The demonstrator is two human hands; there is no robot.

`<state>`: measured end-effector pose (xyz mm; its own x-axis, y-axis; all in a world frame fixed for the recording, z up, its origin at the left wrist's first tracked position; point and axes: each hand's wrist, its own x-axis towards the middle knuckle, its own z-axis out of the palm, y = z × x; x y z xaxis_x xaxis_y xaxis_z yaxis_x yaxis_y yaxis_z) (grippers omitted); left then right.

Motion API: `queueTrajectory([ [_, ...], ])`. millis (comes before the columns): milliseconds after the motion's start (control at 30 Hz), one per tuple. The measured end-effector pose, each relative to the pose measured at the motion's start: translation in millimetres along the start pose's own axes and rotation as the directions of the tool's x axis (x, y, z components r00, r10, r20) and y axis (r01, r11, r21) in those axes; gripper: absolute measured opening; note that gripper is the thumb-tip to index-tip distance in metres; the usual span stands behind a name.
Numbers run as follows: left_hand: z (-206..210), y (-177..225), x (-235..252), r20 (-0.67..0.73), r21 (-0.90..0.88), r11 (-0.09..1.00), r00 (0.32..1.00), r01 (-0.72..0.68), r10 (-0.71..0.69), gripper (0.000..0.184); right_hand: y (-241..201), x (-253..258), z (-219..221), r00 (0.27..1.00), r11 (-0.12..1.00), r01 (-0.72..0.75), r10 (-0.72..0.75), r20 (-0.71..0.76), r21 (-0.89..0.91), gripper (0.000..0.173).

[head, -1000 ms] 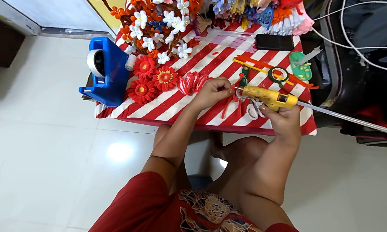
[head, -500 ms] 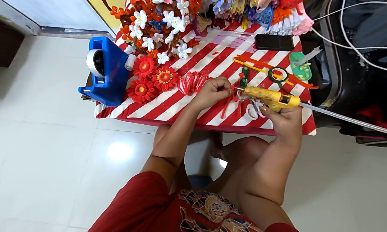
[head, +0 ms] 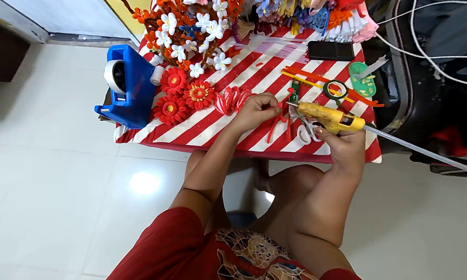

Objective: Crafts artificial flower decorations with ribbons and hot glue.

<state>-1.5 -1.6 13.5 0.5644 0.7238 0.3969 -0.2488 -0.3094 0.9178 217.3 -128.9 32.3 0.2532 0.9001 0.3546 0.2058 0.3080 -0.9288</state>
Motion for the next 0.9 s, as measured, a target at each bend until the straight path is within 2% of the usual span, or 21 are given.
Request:
queueTrajectory([
  [267,-0.2,-1.0,0.2,0.005,-0.012,1.0,1.0,0.003,-0.003,0.011,1.8,2.8,-0.2,0.998,1.0,-0.004,0.002,0.069,0.027,0.033],
  [900,0.1,-2.1,-0.6,0.015,-0.033,0.999,1.0,-0.005,0.005,0.01,-1.2,0.0,1.3,0.999,1.0,-0.001,0.002,0.046,-0.022,0.033],
])
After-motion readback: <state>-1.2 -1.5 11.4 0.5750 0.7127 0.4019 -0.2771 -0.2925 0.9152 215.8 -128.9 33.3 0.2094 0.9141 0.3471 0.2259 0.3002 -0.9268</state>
